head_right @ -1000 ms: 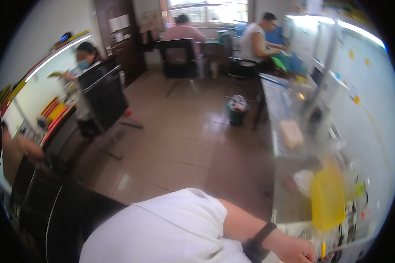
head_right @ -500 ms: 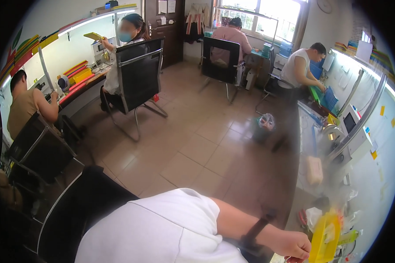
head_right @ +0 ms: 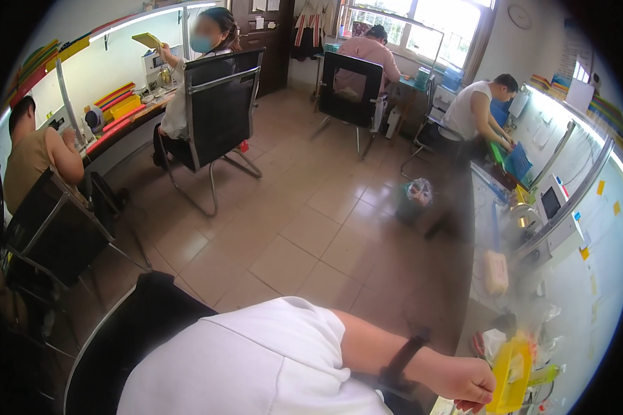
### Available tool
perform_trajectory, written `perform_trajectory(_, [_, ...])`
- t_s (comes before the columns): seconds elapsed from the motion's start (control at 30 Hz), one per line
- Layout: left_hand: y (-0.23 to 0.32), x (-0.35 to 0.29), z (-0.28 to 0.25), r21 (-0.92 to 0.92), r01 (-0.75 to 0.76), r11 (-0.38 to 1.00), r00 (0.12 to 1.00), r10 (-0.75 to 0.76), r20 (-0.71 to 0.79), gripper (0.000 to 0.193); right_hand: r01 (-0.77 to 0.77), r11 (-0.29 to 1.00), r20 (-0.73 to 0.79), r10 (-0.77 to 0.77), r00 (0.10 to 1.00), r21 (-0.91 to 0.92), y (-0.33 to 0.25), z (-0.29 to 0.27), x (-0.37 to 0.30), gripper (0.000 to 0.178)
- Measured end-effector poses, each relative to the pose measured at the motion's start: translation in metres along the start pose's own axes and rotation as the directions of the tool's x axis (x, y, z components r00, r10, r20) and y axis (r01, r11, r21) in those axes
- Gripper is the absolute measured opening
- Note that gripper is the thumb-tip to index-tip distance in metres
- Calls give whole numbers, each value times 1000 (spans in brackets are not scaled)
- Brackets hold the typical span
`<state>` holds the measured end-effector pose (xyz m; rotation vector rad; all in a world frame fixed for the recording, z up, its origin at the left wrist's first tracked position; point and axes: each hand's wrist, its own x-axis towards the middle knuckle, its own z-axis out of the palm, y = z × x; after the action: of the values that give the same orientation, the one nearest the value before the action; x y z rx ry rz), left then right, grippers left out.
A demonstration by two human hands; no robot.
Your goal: Assembling small mechanical or electronic components using specialized machinery and hand tools.
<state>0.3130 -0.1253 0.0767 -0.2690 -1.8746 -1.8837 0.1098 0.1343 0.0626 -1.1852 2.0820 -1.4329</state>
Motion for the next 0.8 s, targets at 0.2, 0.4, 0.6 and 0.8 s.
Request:
perform_trajectory(0.2, [2,-4,-3,-17,-17,1000,1000,17,-8,32,9,997,0,-9,1000,-80,0,-4,-1,9])
perform_trajectory(0.4, [1,-4,-5,-34,-53,998,996,50,-80,26,13,988,7,-12,1000,-155,1,-7,0,9])
perform_trajectory(0.6, [-13,-1,26,375,-276,885,931,344,-125,24,114,966,18,-113,993,-230,-12,4,-6,10])
perform_trajectory(0.8, [-13,2,28,454,-105,885,966,-17,257,27,363,834,189,-311,932,-416,-53,44,-2,8])
